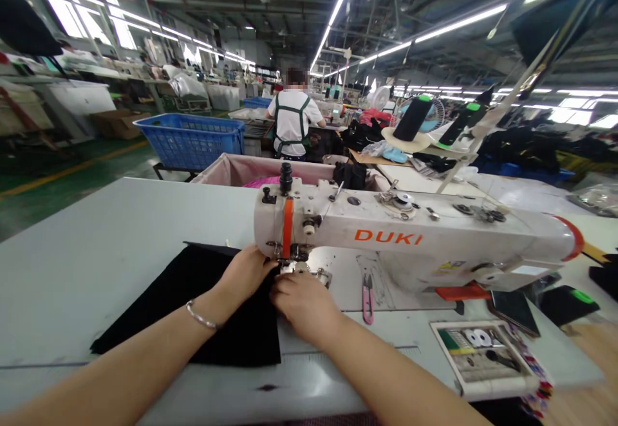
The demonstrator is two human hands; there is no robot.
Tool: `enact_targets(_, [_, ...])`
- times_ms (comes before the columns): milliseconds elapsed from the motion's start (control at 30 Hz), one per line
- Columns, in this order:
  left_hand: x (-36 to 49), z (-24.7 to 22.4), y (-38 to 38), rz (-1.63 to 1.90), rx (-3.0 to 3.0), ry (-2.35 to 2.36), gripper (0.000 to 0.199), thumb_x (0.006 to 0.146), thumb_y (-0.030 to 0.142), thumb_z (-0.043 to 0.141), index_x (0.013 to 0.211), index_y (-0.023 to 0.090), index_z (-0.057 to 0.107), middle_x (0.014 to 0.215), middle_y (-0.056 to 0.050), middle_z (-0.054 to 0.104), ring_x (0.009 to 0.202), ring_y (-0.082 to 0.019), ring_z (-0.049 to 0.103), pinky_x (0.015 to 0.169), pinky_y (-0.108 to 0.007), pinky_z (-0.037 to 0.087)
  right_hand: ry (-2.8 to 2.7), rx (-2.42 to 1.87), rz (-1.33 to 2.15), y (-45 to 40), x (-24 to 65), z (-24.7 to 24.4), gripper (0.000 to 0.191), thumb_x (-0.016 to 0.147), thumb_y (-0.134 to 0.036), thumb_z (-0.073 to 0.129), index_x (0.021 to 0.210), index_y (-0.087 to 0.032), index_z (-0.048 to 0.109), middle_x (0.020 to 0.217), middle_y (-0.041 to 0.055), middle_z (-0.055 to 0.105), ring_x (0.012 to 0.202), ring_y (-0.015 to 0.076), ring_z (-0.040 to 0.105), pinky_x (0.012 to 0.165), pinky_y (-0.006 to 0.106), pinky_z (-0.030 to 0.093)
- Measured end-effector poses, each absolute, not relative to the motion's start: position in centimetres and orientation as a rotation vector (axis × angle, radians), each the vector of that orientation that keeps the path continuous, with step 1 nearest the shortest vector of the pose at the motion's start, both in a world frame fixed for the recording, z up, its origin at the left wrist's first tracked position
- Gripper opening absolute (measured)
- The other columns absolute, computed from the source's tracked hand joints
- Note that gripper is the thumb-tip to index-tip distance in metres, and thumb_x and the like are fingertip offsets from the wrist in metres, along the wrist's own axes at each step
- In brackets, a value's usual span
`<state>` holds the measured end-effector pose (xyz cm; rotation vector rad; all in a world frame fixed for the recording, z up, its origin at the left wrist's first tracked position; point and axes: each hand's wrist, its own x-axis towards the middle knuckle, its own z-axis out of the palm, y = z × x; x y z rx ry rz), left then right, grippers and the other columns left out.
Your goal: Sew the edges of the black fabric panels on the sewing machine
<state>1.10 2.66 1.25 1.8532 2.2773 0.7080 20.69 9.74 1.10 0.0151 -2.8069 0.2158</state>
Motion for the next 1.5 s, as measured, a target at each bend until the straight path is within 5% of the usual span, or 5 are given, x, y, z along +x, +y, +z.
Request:
enact_targets(400, [1.7,0.2,-2.5,0.725,2.162,1.952,0.038,0.102,0.014,0.048,0.13,0.02,0.073,0.138,-0.01,0.07,0.134,-0.024,0.061,0.123,-0.044,0.044,-2.569,0.007,0.401,9.0,22.3,-1.0,0.018,0.107,-0.016,0.057,0.114,-0.019,0.073,0.115,0.0074,0.079,0.12,0.0199,0.07,0.105,0.036,0.053])
enact_targets(833, [3.4,0.3,-2.4,0.804,2.095,1.994,0.039,0.103,0.017,0.044,0.129,0.016,0.072,0.136,-0.013,0.07,0.13,-0.027,0.064,0.12,-0.048,0.047,-2.508,0.022,0.426,9.3,22.7,-0.3,0.023,0.105,-0.012,0.051,0.109,-0.015,0.074,0.109,0.0097,0.079,0.111,0.0217,0.073,0.095,0.037,0.059])
enact_targets(1500, [2.4,1.4,-2.2,0.762,2.049,1.924,0.037,0.102,0.018,0.048,0.131,0.02,0.071,0.135,-0.01,0.071,0.131,-0.026,0.063,0.122,-0.047,0.045,-2.691,-0.064,0.455,8.6,22.7,0.8,0.023,0.102,-0.011,0.056,0.114,-0.016,0.074,0.119,0.009,0.078,0.117,0.0215,0.071,0.101,0.038,0.055])
